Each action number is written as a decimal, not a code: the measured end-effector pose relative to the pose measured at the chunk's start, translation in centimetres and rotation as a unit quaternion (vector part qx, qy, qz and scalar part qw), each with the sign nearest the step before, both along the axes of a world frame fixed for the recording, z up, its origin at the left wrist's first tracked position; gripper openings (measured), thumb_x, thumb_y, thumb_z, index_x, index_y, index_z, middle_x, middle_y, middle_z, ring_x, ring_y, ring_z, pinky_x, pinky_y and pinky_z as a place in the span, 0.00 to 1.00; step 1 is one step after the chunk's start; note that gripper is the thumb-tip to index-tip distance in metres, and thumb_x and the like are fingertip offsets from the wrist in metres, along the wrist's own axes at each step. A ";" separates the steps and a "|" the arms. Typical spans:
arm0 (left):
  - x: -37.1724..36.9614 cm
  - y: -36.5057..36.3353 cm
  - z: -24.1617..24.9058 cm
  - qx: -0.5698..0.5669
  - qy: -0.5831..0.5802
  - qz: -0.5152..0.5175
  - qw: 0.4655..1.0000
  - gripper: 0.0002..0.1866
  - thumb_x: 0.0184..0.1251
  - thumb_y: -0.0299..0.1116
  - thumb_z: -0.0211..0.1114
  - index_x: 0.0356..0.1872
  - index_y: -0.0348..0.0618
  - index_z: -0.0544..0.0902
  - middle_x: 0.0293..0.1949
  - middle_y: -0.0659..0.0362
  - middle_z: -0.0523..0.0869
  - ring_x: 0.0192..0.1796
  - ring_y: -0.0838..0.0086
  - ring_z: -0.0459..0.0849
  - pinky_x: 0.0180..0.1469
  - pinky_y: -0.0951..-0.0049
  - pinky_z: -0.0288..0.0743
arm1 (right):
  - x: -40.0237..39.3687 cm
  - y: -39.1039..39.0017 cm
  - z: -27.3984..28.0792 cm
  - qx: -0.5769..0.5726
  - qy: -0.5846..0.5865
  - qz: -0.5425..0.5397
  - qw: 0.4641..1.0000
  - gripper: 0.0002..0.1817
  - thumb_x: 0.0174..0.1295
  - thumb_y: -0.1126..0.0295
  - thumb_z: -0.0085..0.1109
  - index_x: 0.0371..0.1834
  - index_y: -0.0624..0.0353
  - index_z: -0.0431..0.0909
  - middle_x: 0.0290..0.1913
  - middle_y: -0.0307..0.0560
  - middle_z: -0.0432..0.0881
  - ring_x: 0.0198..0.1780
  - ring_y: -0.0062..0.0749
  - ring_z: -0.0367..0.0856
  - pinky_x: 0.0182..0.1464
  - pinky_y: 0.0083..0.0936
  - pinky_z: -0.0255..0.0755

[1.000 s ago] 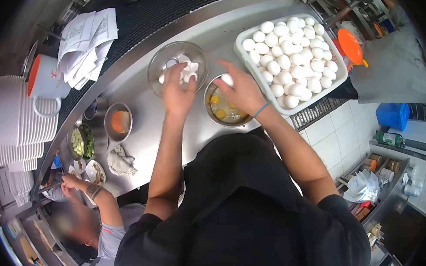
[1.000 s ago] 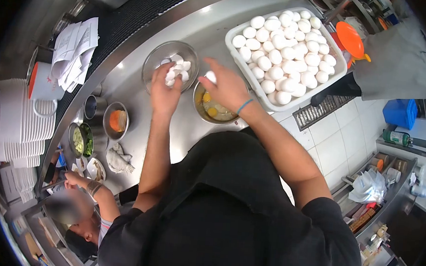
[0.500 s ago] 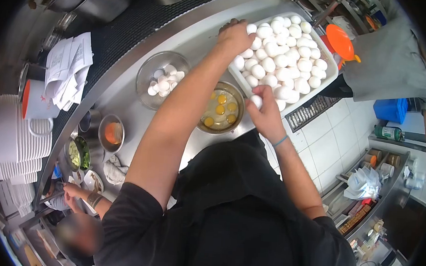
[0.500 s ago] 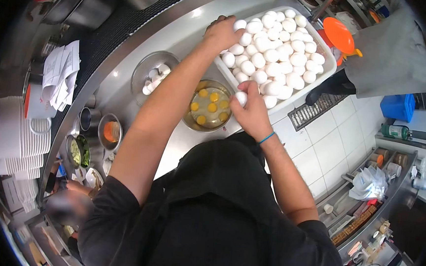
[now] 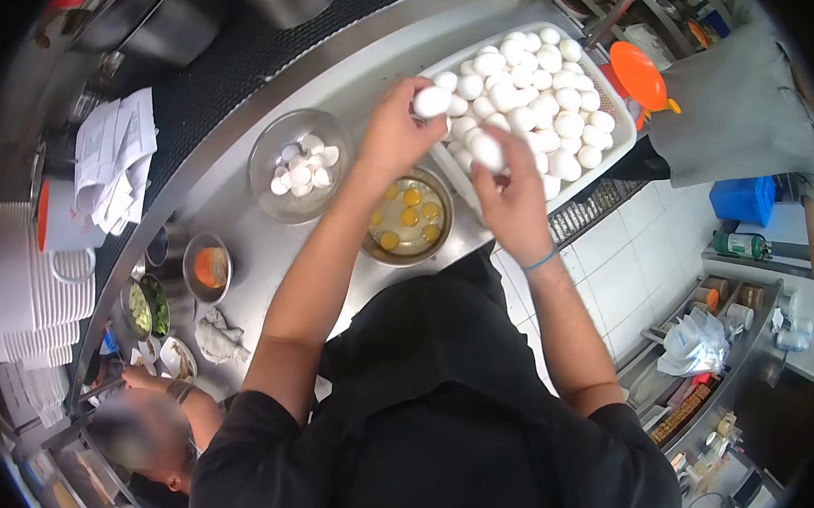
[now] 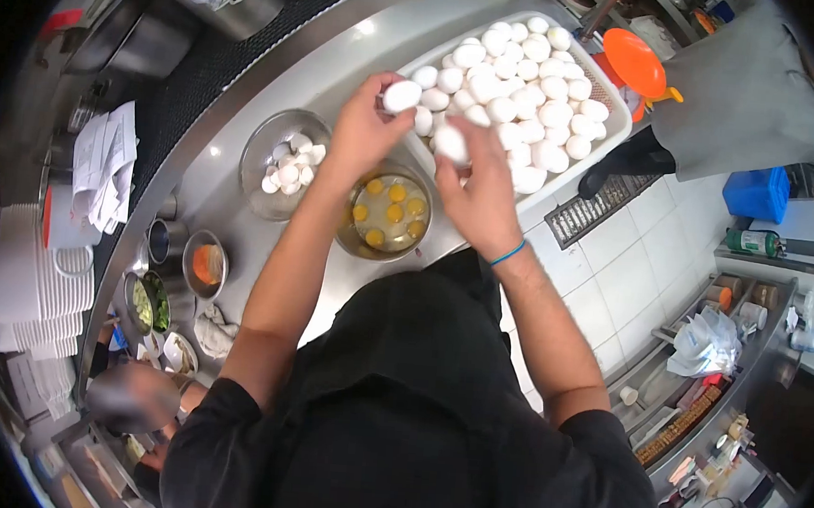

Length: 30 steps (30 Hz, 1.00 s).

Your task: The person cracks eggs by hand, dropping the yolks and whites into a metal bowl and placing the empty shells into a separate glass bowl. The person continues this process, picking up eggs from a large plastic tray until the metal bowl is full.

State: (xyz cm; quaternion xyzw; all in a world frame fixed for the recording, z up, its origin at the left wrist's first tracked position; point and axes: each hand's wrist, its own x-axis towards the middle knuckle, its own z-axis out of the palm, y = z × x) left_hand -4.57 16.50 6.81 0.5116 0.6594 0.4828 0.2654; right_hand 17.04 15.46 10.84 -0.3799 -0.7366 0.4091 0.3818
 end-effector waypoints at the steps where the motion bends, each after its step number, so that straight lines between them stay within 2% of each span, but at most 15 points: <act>1: 0.3 -2.0 0.3 -0.010 -0.025 -0.003 1.000 0.25 0.68 0.29 0.80 0.64 0.36 0.84 0.55 0.52 0.91 0.53 0.71 0.92 0.54 0.70 0.89 | -0.6 0.2 1.7 0.043 0.022 -0.006 0.999 0.29 0.71 0.77 0.68 0.76 0.62 0.77 0.66 0.58 0.82 0.58 0.44 0.86 0.48 0.30 0.88; 4: 1.2 -6.8 1.2 -0.015 0.000 0.003 1.000 0.26 0.68 0.28 0.80 0.65 0.36 0.83 0.57 0.53 0.90 0.53 0.72 0.92 0.54 0.70 0.90 | -2.2 -0.1 3.7 0.147 0.099 -0.031 0.984 0.29 0.71 0.74 0.72 0.75 0.64 0.78 0.66 0.58 0.83 0.61 0.42 0.86 0.56 0.32 0.85; 5: 1.3 -7.9 1.1 -0.020 0.002 0.008 1.000 0.26 0.67 0.28 0.81 0.65 0.35 0.83 0.58 0.54 0.89 0.53 0.72 0.92 0.53 0.70 0.90 | -3.0 -0.1 3.3 0.190 0.151 -0.032 0.969 0.30 0.69 0.73 0.74 0.74 0.66 0.79 0.67 0.58 0.84 0.62 0.44 0.86 0.62 0.36 0.81; 8: 1.0 -10.0 -0.3 0.009 -0.052 0.030 0.998 0.25 0.64 0.28 0.81 0.61 0.37 0.85 0.55 0.49 0.87 0.48 0.64 0.94 0.49 0.68 0.92 | -4.6 -1.4 1.2 0.264 0.113 -0.018 0.958 0.30 0.68 0.71 0.75 0.73 0.68 0.80 0.66 0.59 0.85 0.63 0.49 0.86 0.65 0.40 0.80; 9: 0.8 -10.6 -0.8 0.005 -0.045 0.036 0.998 0.25 0.64 0.29 0.81 0.61 0.35 0.85 0.54 0.49 0.87 0.49 0.63 0.94 0.49 0.67 0.91 | -5.3 -1.9 -0.3 0.238 0.088 0.017 0.967 0.28 0.69 0.70 0.75 0.71 0.66 0.81 0.64 0.59 0.87 0.62 0.54 0.86 0.66 0.44 0.79; 12: -0.5 -12.5 -2.1 -0.036 0.007 0.037 0.999 0.25 0.64 0.29 0.80 0.62 0.34 0.85 0.55 0.48 0.87 0.50 0.62 0.93 0.50 0.67 0.91 | -6.0 -3.2 -5.7 0.170 -0.025 0.093 0.981 0.27 0.69 0.68 0.75 0.70 0.62 0.83 0.62 0.57 0.88 0.61 0.54 0.86 0.65 0.44 0.79; 13: -0.9 -13.0 -3.0 -0.059 -0.046 0.036 0.997 0.26 0.64 0.28 0.80 0.63 0.34 0.84 0.56 0.48 0.87 0.50 0.62 0.93 0.52 0.67 0.90 | -5.9 -3.6 -5.8 0.142 -0.039 0.089 0.985 0.27 0.69 0.66 0.75 0.70 0.60 0.83 0.60 0.56 0.89 0.60 0.55 0.86 0.64 0.44 0.79; 16: -1.2 -15.2 -4.6 -0.067 -0.045 0.037 0.996 0.26 0.68 0.26 0.78 0.66 0.36 0.83 0.56 0.55 0.90 0.53 0.73 0.91 0.55 0.71 0.88 | -5.8 -3.4 -5.6 0.068 -0.024 0.079 0.994 0.25 0.70 0.67 0.74 0.70 0.60 0.83 0.58 0.57 0.89 0.58 0.51 0.86 0.63 0.40 0.80; 17: -1.2 -15.8 -5.0 -0.069 -0.057 0.036 0.995 0.26 0.69 0.26 0.77 0.66 0.37 0.82 0.56 0.55 0.89 0.53 0.73 0.91 0.55 0.71 0.88 | -5.7 -3.3 -5.2 -0.051 -0.011 0.084 0.995 0.24 0.74 0.67 0.71 0.71 0.62 0.81 0.57 0.54 0.89 0.56 0.42 0.87 0.61 0.33 0.81; 19: -1.5 -16.1 -5.3 -0.065 -0.077 0.032 0.994 0.25 0.70 0.25 0.75 0.67 0.38 0.81 0.58 0.55 0.89 0.55 0.74 0.90 0.54 0.72 0.88 | -5.6 -2.1 -6.9 -0.148 0.009 0.095 0.984 0.23 0.78 0.68 0.67 0.72 0.62 0.79 0.58 0.47 0.88 0.56 0.29 0.85 0.59 0.27 0.81; 20: -1.5 -16.3 -5.3 -0.066 -0.082 0.037 0.994 0.26 0.70 0.24 0.74 0.68 0.38 0.81 0.58 0.56 0.89 0.56 0.74 0.90 0.55 0.72 0.88 | -5.4 -1.7 -7.7 -0.194 0.018 0.100 0.976 0.22 0.80 0.69 0.65 0.73 0.62 0.78 0.58 0.43 0.88 0.56 0.23 0.85 0.58 0.24 0.81; 22: -1.2 -16.6 -4.9 -0.069 -0.094 0.048 0.992 0.26 0.71 0.22 0.72 0.70 0.39 0.79 0.57 0.58 0.88 0.58 0.75 0.88 0.55 0.72 0.87 | -5.3 -1.9 -7.2 -0.332 0.049 0.104 0.936 0.21 0.82 0.66 0.62 0.72 0.63 0.77 0.57 0.42 0.87 0.52 0.22 0.85 0.54 0.24 0.81; 24: -1.4 -16.8 -5.5 -0.048 -0.196 0.044 0.979 0.27 0.71 0.21 0.69 0.71 0.40 0.78 0.56 0.60 0.86 0.58 0.75 0.87 0.56 0.71 0.86 | -5.0 -1.8 -7.1 -0.456 0.090 0.126 0.876 0.21 0.82 0.63 0.63 0.70 0.63 0.78 0.55 0.42 0.87 0.49 0.23 0.84 0.52 0.25 0.81; 28: -2.0 -17.4 -5.2 -0.051 -0.272 0.007 0.961 0.28 0.73 0.24 0.72 0.73 0.41 0.79 0.52 0.64 0.84 0.56 0.76 0.85 0.59 0.72 0.84 | -4.8 -2.0 -7.1 -0.545 0.117 0.165 0.814 0.20 0.84 0.59 0.62 0.68 0.60 0.79 0.49 0.39 0.86 0.46 0.18 0.82 0.49 0.22 0.80; 30: -1.8 -17.4 -3.4 -0.065 -0.221 -0.015 0.973 0.28 0.73 0.28 0.76 0.73 0.41 0.81 0.52 0.64 0.85 0.56 0.78 0.85 0.60 0.73 0.82 | -4.7 -1.8 -7.1 -0.547 0.096 0.195 0.809 0.19 0.84 0.57 0.63 0.65 0.60 0.81 0.47 0.38 0.85 0.45 0.18 0.82 0.48 0.22 0.80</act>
